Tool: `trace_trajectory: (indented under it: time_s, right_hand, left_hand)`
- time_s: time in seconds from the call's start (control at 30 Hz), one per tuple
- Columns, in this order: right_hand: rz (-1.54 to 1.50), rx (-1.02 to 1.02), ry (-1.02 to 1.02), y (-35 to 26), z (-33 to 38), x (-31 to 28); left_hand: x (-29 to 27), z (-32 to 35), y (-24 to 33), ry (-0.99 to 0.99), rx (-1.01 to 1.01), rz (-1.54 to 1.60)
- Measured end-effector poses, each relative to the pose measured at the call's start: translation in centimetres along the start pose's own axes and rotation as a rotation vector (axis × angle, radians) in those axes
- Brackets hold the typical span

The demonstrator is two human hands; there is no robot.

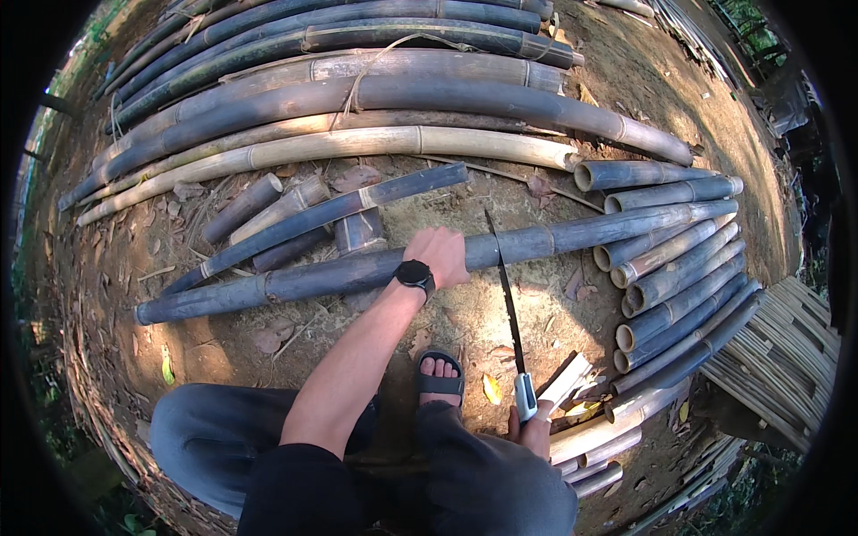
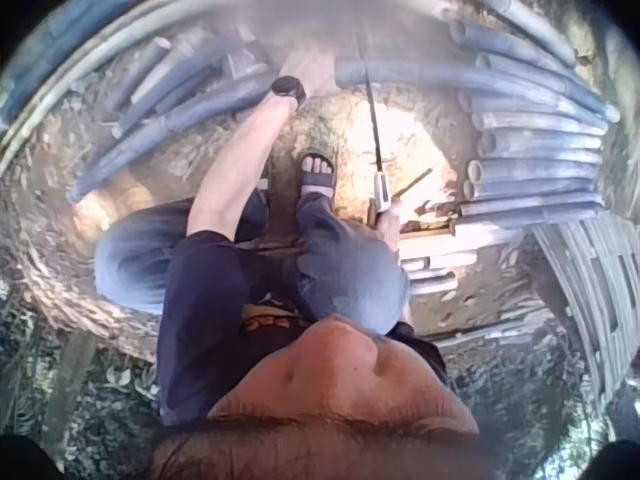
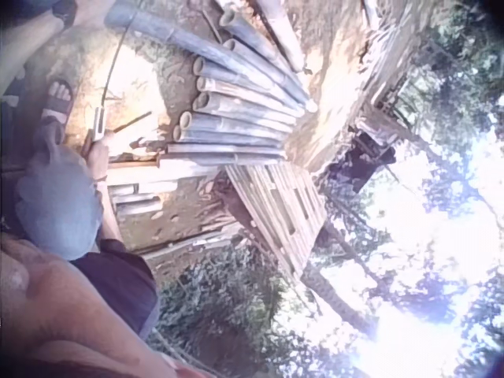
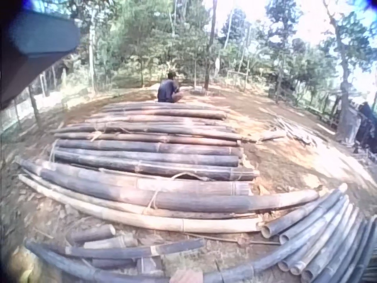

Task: The person saws through a bamboo pole using a hand saw, holding the pole steady with one hand while sawing with the other.

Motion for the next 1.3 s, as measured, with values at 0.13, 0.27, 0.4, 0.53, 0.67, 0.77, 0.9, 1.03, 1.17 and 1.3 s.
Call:
trace_trajectory:
  time_s: [0.13, 0.27, 0.4, 0.53, 0.67, 0.77, 0.9, 1.03, 1.17, 1.3]
  right_hand:
    - [0.070, -0.028, 0.000, -4.8, -7.6, 3.1]
    - [0.012, 0.106, -0.047, 0.9, 1.1, 0.0]
    - [0.076, 0.167, -0.024, -0.2, 1.3, -0.3]
    - [0.043, 0.083, 0.025, 0.5, 2.2, 0.1]
    - [-0.154, 0.140, -0.155, 2.7, 3.4, -0.2]
    - [-0.175, 0.148, -0.233, 6.2, 4.8, 0.8]
    - [-0.110, 0.117, -0.169, 7.6, 6.4, 1.1]
    - [-0.015, 0.002, -0.075, 4.2, 3.7, -0.2]
    - [0.027, 0.009, -0.101, 1.0, -0.3, 1.4]
    - [-0.048, 0.050, -0.218, 1.9, 2.1, -0.1]
  left_hand:
    - [0.1, 0.4, -0.5, -0.003, -0.004, 0.025]
    - [0.0, 0.4, -0.5, -0.005, 0.002, 0.038]
    - [-1.3, -0.9, -1.4, 0.052, 0.017, 0.006]
    - [-1.0, -0.5, -2.3, 0.064, 0.023, -0.019]
    - [-0.9, -0.1, -1.1, 0.036, 0.004, 0.002]
    - [-0.5, 0.0, -0.3, -0.001, -0.012, 0.012]
    - [-0.8, 0.8, -0.8, -0.016, -0.044, 0.007]
    - [-0.6, 0.7, -0.1, -0.075, -0.077, -0.002]
    - [-0.9, 0.4, 0.8, -0.001, -0.044, -0.029]
    - [-2.0, 1.2, 0.7, -0.030, -0.083, -0.039]
Point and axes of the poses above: each hand's wrist, its own z-axis away from the middle knuckle, its own x-axis out of the palm, y = z × x, the point moved 2 cm from there along -z, towards the middle knuckle, and after that the axes turned 11 degrees about x, right-handed, at the moved point
